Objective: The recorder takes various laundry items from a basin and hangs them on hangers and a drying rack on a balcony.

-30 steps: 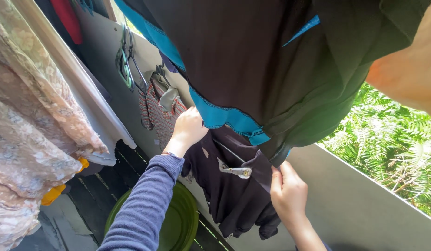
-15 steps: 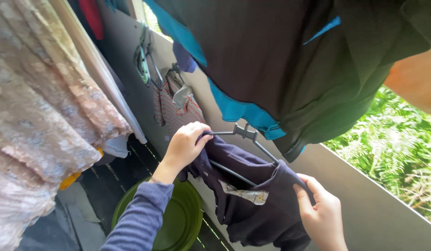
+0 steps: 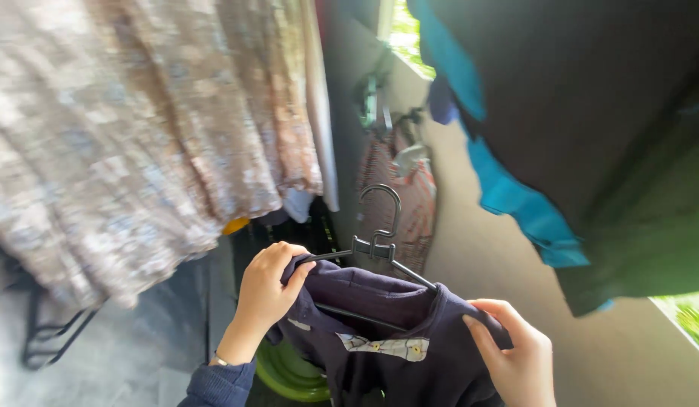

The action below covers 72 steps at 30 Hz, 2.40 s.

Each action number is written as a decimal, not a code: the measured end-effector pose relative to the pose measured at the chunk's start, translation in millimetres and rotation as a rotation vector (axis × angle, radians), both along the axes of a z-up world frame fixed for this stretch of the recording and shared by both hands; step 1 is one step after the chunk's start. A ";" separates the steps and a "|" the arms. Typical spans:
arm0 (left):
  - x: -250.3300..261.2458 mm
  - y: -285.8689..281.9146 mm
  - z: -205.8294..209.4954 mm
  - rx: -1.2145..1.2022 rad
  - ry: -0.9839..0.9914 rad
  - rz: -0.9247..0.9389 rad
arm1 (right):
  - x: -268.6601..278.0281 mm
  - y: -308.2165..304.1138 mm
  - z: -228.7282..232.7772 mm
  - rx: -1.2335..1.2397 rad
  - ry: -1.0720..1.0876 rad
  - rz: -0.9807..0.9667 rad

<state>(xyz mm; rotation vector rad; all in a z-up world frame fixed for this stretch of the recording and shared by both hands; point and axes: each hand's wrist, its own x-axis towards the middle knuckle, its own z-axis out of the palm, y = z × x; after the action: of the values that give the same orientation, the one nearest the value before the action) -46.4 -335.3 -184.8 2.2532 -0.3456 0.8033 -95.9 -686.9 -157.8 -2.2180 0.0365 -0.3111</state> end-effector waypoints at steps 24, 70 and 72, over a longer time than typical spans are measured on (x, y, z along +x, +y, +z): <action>-68.8 224.3 177.2 -0.285 -0.246 0.381 | 156.0 235.3 151.8 0.203 -0.854 0.372; 18.9 295.5 204.8 -1.015 -0.107 -0.215 | 391.7 348.3 492.6 0.428 -0.963 0.346; 32.2 321.0 162.2 -1.097 -0.137 -0.154 | 382.9 355.4 491.4 0.417 -0.902 0.316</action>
<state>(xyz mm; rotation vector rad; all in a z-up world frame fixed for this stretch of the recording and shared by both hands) -14.2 -14.3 -22.6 1.1395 -0.0832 0.7901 286.9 -331.5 333.6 -1.4828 -0.6650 -0.9904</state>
